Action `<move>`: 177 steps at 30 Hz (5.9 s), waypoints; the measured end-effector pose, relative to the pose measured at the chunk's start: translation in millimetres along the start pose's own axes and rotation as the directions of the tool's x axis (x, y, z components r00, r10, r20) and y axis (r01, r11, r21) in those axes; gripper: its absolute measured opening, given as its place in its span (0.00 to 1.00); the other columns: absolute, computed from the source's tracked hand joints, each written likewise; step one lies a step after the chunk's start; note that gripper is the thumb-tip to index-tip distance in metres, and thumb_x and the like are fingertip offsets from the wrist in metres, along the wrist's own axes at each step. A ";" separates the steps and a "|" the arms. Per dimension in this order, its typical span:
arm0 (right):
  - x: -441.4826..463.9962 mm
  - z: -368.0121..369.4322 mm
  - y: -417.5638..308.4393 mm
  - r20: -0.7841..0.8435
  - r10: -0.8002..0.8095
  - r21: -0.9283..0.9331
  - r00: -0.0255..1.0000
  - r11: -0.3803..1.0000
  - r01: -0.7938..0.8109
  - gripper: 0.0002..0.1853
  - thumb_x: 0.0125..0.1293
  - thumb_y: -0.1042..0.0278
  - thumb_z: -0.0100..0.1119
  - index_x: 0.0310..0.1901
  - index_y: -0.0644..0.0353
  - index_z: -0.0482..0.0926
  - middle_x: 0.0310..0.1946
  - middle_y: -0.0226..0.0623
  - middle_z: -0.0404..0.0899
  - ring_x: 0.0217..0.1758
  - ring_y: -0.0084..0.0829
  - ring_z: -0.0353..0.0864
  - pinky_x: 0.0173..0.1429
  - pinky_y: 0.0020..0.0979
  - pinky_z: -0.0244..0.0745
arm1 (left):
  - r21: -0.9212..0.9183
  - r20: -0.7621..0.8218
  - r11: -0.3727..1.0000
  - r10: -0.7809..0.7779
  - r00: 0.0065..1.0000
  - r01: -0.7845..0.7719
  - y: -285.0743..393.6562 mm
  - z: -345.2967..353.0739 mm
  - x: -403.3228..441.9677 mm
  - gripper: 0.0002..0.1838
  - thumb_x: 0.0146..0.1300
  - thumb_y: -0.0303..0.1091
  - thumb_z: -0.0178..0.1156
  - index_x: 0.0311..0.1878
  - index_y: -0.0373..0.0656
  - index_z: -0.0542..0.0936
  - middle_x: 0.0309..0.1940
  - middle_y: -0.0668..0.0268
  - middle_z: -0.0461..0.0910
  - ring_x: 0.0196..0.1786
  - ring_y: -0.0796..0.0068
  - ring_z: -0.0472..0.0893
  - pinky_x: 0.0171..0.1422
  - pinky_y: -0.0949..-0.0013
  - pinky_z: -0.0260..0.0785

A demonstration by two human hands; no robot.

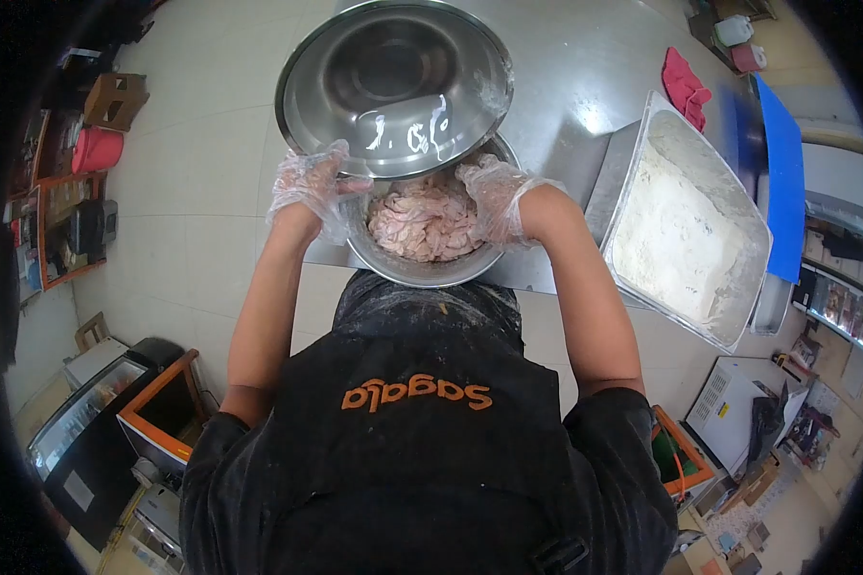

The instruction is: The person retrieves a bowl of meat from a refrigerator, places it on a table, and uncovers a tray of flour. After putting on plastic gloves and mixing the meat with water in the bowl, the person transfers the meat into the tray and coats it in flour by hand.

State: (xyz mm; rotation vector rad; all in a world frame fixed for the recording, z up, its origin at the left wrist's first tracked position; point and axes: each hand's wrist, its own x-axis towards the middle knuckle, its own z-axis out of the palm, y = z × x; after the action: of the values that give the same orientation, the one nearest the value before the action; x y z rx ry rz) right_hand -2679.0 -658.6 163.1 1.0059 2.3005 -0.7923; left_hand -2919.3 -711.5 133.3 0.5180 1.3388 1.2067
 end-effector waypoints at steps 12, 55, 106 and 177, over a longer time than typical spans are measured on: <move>71.8 66.7 -76.6 -0.419 0.024 -0.117 0.908 0.990 -0.080 0.34 0.48 0.57 0.61 0.57 0.63 0.69 0.54 0.58 0.70 0.59 0.48 0.71 0.61 0.37 0.67 | -0.200 -0.003 0.980 -0.006 1.000 0.006 22.8 -21.6 87.7 0.02 0.55 0.22 0.52 0.31 0.33 0.71 0.33 0.59 0.69 0.31 0.60 0.76 0.43 0.58 0.81; 104.1 94.7 -54.1 -0.191 0.131 0.107 0.973 0.988 -0.112 0.36 0.46 0.66 0.62 0.62 0.56 0.66 0.59 0.54 0.65 0.57 0.46 0.71 0.59 0.37 0.69 | 0.829 0.153 0.480 0.297 0.943 -0.286 -55.0 -4.4 -24.9 0.31 0.58 0.32 0.52 0.63 0.37 0.54 0.31 0.45 0.77 0.36 0.44 0.78 0.39 0.52 0.69; 86.9 81.7 -28.5 -0.432 -0.292 0.015 0.853 0.944 0.330 0.35 0.41 0.47 0.65 0.52 0.58 0.76 0.46 0.47 0.78 0.52 0.42 0.76 0.56 0.33 0.70 | 0.801 -0.111 0.597 0.098 0.989 0.030 -42.1 11.4 -29.0 0.24 0.66 0.42 0.44 0.64 0.47 0.61 0.38 0.46 0.78 0.42 0.45 0.78 0.46 0.52 0.68; 132.8 63.0 -16.4 -0.347 -0.103 0.415 0.932 0.875 0.251 0.17 0.61 0.57 0.55 0.40 0.64 0.78 0.38 0.41 0.80 0.40 0.34 0.77 0.48 0.33 0.72 | 0.769 0.134 0.601 0.185 0.974 -0.220 -39.7 -8.3 -13.9 0.22 0.68 0.43 0.42 0.61 0.44 0.65 0.50 0.47 0.74 0.52 0.47 0.73 0.56 0.56 0.65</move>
State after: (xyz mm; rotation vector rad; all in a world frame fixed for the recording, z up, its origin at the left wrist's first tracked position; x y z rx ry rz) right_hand -2758.1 -646.9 38.8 1.1986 2.5688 -1.3868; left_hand -2909.9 -740.8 103.4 1.3509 1.7874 0.7065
